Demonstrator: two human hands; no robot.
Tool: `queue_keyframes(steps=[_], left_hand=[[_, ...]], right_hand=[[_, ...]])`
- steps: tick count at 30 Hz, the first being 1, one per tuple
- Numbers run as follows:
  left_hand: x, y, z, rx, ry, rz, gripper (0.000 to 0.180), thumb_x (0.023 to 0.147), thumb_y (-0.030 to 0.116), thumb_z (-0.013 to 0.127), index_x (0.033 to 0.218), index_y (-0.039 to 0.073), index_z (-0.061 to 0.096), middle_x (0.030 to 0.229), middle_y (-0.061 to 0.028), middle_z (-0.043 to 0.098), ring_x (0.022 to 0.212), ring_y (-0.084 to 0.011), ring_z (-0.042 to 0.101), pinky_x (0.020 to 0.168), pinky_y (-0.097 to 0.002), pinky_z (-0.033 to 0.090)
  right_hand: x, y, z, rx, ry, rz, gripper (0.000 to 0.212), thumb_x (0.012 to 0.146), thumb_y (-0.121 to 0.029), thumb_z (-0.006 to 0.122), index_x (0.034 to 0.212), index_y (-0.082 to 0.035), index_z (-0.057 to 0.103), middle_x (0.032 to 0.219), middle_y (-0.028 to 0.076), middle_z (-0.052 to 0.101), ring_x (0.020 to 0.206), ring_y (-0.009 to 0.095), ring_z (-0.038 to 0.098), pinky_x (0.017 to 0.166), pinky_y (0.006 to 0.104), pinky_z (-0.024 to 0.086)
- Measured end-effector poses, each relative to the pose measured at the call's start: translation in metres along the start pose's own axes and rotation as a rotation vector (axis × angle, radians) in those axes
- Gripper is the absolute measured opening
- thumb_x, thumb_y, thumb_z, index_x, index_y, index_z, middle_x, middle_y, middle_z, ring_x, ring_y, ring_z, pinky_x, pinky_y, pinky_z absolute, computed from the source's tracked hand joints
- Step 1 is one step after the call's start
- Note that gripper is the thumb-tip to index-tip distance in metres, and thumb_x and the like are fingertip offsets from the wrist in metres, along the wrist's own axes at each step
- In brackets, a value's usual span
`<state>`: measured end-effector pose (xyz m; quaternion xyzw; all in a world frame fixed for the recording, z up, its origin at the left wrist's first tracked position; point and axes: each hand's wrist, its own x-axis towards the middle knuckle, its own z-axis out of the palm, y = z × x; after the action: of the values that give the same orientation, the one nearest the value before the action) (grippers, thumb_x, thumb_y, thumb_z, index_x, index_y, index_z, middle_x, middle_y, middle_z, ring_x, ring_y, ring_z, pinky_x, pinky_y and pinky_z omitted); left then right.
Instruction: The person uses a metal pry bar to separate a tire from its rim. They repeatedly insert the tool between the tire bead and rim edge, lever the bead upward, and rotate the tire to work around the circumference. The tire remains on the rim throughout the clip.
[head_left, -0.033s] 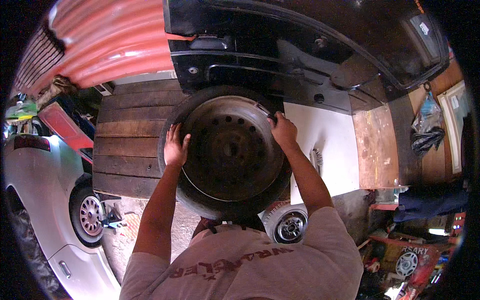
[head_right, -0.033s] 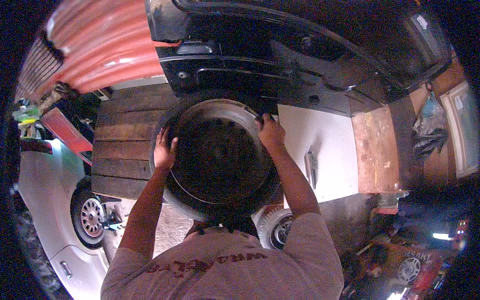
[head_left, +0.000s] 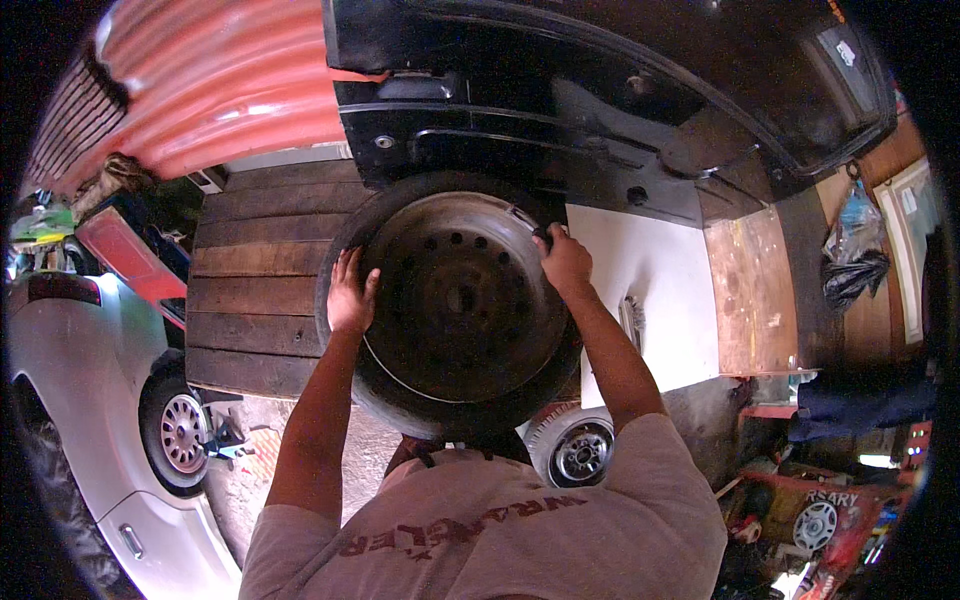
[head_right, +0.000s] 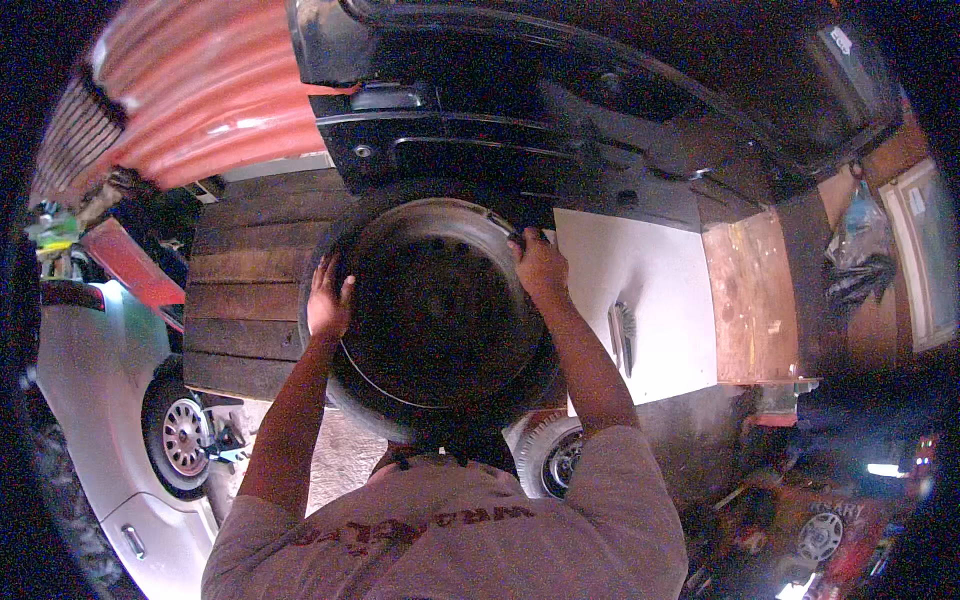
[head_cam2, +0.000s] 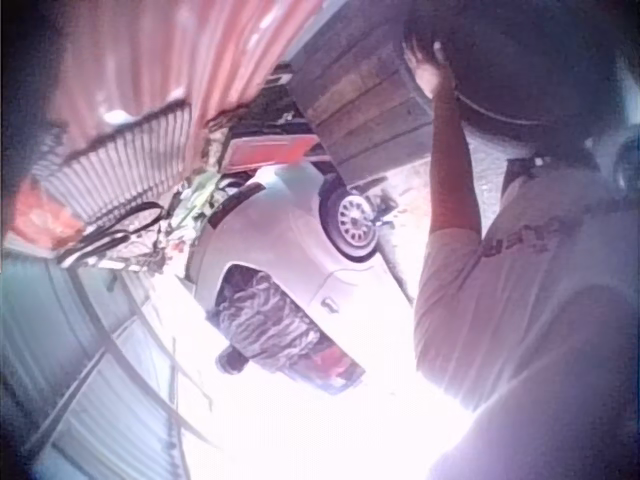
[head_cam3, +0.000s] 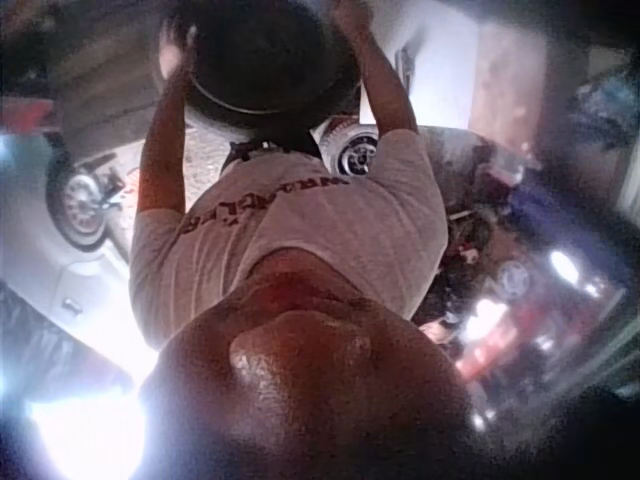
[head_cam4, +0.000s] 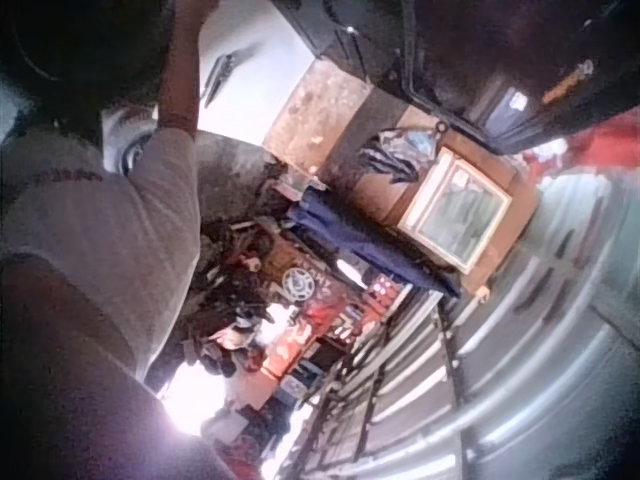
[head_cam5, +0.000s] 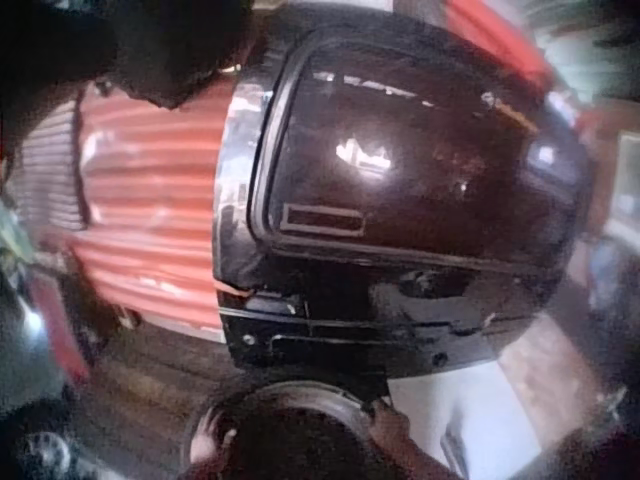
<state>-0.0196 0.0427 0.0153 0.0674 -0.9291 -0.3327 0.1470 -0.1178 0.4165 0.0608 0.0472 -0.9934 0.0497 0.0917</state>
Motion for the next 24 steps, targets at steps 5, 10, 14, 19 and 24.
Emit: queue_keyframes(steps=[5, 10, 14, 19, 24], left_hand=[[-0.003, -0.004, -0.002, 0.015, -0.004, -0.023, 0.060, 0.093, 0.047, 0.049, 0.136, 0.006, 0.043, 0.142, -0.0195, 0.040, 0.135, -0.0368, 0.033, 0.113, -0.0434, 0.026], [0.008, -0.005, 0.003, 0.042, 0.003, -0.035, 0.059, 0.093, 0.046, 0.050, 0.136, 0.006, 0.042, 0.143, -0.0184, 0.040, 0.135, -0.0380, 0.032, 0.112, -0.0433, 0.026], [0.011, -0.003, 0.005, 0.040, -0.014, -0.045, 0.059, 0.093, 0.045, 0.051, 0.137, 0.007, 0.041, 0.144, -0.0185, 0.038, 0.135, -0.0391, 0.032, 0.112, -0.0433, 0.027], [0.006, -0.003, 0.000, 0.024, -0.024, -0.080, 0.059, 0.093, 0.044, 0.051, 0.138, 0.007, 0.041, 0.144, -0.0187, 0.038, 0.135, -0.0394, 0.032, 0.112, -0.0434, 0.028], [0.009, -0.001, 0.003, 0.040, -0.025, -0.040, 0.060, 0.093, 0.045, 0.051, 0.139, 0.008, 0.040, 0.144, -0.0192, 0.038, 0.135, -0.0385, 0.032, 0.112, -0.0429, 0.027]], right_hand=[[-0.031, 0.014, -0.018, 0.051, -0.071, 0.091, 0.047, 0.091, -0.050, 0.051, 0.115, -0.010, 0.052, 0.080, 0.019, 0.066, 0.073, 0.039, 0.065, 0.065, 0.0495, 0.052], [-0.009, 0.008, -0.017, 0.027, -0.059, 0.038, 0.046, 0.091, -0.050, 0.051, 0.114, -0.010, 0.053, 0.083, 0.019, 0.067, 0.075, 0.039, 0.065, 0.065, 0.0500, 0.051], [0.032, -0.034, -0.003, 0.050, -0.057, -0.035, 0.048, 0.090, -0.051, 0.051, 0.116, -0.010, 0.054, 0.084, 0.020, 0.067, 0.078, 0.039, 0.065, 0.067, 0.0491, 0.051], [0.025, -0.016, -0.013, -0.011, -0.109, -0.002, 0.052, 0.088, -0.053, 0.053, 0.119, -0.012, 0.055, 0.082, 0.019, 0.067, 0.079, 0.037, 0.066, 0.068, 0.0477, 0.052], [0.035, -0.019, -0.007, -0.027, -0.027, -0.077, 0.046, 0.087, -0.051, 0.056, 0.112, -0.012, 0.056, 0.078, 0.018, 0.066, 0.073, 0.036, 0.066, 0.063, 0.0467, 0.052]])
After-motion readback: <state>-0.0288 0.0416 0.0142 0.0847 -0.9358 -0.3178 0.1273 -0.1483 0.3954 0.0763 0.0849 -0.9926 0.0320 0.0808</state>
